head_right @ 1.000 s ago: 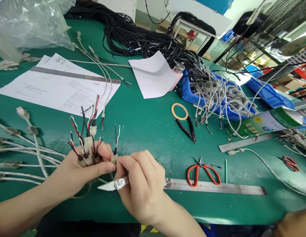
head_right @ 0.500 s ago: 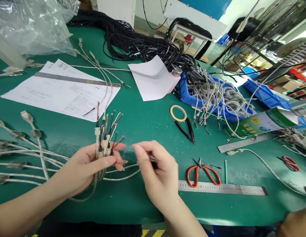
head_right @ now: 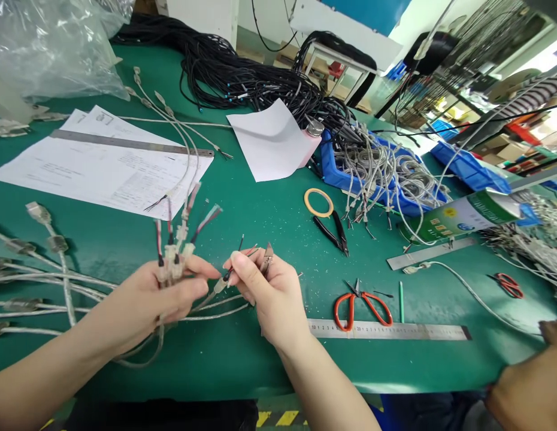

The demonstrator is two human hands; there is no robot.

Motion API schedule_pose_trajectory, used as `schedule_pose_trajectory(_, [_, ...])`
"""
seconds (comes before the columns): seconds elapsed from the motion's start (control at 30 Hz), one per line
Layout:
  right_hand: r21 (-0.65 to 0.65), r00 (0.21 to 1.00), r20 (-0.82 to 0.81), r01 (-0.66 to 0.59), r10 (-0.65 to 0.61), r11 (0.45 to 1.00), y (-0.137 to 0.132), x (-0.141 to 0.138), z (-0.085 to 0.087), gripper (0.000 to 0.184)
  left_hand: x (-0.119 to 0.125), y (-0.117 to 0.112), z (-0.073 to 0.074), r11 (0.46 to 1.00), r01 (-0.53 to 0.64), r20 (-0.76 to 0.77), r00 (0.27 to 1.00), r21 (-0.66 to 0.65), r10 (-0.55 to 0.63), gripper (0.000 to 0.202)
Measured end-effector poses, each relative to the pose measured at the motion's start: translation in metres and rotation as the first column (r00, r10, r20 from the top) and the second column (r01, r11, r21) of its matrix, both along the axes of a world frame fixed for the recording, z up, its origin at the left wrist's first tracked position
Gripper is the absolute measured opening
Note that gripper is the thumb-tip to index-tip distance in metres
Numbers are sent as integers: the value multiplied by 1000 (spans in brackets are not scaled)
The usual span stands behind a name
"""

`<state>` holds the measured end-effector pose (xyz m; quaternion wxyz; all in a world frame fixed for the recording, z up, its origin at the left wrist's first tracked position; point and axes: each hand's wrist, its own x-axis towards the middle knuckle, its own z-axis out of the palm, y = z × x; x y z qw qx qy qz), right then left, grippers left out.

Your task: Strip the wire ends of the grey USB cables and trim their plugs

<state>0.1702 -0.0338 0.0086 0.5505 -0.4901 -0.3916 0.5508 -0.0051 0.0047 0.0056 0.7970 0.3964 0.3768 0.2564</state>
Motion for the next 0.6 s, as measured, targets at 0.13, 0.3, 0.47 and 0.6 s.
schedule_pose_trajectory(0.13, [-4, 995, -98, -35, 34, 999, 2, -6, 1, 24, 1, -6, -4, 990, 111, -52, 993, 88, -107, 13])
schedule_pose_trajectory(0.3, [-2, 995, -97, 12, -12, 1000, 1, -4, -3, 14, -2, -6, -9, 997, 54, -6, 999, 64, -53, 13])
schedule_pose_trajectory(0.47, [-3, 996, -77, -52, 52, 999, -2, -1, -5, 11, -2, -6, -9, 998, 3, 32, 999, 59, -4, 16])
schedule_pose_trajectory(0.6, [-2, 990, -89, -113, 113, 994, -3, 0, -6, 8, -4, -6, -6, 996, 28, 74, 997, 80, -34, 16])
